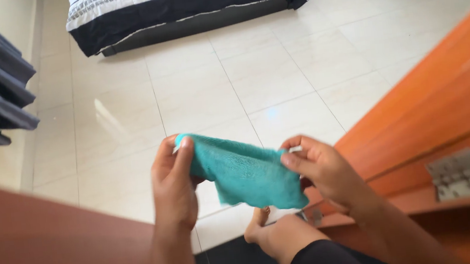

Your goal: Cleaning a wooden desk with a damp microfiber cloth.

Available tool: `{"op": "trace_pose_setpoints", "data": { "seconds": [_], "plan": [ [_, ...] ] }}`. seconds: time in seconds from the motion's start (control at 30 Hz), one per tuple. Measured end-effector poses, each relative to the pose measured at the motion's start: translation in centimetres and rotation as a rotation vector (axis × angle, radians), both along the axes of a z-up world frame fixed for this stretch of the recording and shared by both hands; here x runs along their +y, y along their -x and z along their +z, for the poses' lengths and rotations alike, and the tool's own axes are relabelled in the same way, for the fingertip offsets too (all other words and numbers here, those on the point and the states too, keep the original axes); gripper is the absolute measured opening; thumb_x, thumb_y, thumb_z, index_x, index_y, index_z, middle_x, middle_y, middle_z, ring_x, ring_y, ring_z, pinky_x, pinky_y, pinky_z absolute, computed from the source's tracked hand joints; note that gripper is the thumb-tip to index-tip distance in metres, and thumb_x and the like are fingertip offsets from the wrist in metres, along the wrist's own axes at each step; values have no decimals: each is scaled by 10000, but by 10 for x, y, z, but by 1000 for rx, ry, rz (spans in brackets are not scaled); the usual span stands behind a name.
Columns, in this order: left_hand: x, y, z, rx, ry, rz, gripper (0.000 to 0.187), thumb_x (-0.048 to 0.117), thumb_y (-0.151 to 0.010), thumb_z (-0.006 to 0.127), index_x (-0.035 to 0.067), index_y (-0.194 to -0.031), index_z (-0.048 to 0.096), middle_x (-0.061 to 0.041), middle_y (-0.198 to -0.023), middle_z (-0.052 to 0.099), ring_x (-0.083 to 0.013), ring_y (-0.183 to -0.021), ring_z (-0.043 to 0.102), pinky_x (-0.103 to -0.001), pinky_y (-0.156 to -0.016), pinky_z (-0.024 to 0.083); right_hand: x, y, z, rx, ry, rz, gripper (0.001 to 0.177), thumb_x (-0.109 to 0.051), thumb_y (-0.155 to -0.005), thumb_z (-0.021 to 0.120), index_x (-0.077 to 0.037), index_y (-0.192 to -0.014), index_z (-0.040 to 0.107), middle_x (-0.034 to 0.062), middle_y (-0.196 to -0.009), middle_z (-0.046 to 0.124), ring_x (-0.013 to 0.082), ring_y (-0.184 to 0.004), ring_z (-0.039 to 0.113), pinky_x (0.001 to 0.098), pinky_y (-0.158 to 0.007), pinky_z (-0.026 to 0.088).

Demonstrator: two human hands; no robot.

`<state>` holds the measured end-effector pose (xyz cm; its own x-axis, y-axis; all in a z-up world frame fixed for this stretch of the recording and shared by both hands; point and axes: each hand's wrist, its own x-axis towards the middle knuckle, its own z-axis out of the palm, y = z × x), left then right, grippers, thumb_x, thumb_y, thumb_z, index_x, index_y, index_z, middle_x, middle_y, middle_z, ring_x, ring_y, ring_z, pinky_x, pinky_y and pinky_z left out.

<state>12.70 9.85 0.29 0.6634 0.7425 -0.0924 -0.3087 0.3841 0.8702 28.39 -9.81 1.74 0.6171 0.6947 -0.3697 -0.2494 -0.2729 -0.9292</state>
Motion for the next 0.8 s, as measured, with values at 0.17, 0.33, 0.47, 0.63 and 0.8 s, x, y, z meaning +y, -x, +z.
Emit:
{"op": "trace_pose_setpoints", "data": {
  "seconds": [0.17,0.33,0.47,0.63,0.8],
  "plan": [
    [51,-91,8,-66,-56,-99,188,227,-1035,635,62,-1124,624,5,-810,610,-89,-699,563,-281,-595,481,45,-57,-4,48,-23,18,234,-193,-950,638,-23,-1110,651,79,-843,720,149,-705,652,324,-616,532],
    [75,-174,41,5,-146,-238,393,116,-893,749,62,-1266,638,-16,-970,695,-112,-898,666,-291,-790,568,70,-134,-9,62,-78,-122,227,-159,-926,643,-47,-1124,649,68,-912,742,161,-757,675,337,-654,530],
    [101,-245,36,-6,-200,-411,548,-19,-805,751,52,-1328,606,-31,-1068,707,-135,-984,684,-321,-891,588,81,-191,-20,61,-71,-176,216,-150,-923,655,-41,-1109,663,80,-901,726,173,-789,673,346,-690,533],
    [116,-324,33,-15,-183,-394,500,-51,-822,696,13,-1315,640,-65,-1059,723,-150,-964,698,-334,-879,591,87,-255,-13,69,-85,-231,190,-124,-911,673,-2,-1057,663,89,-905,710,197,-843,685,373,-804,556],
    [134,-375,51,174,-270,-387,406,-26,-809,720,18,-1212,701,-57,-977,742,-150,-899,693,-312,-824,584,89,-325,5,18,-237,-415,184,-100,-908,657,-22,-1075,649,98,-979,706,233,-941,682,428,-962,521]
  ]
}}
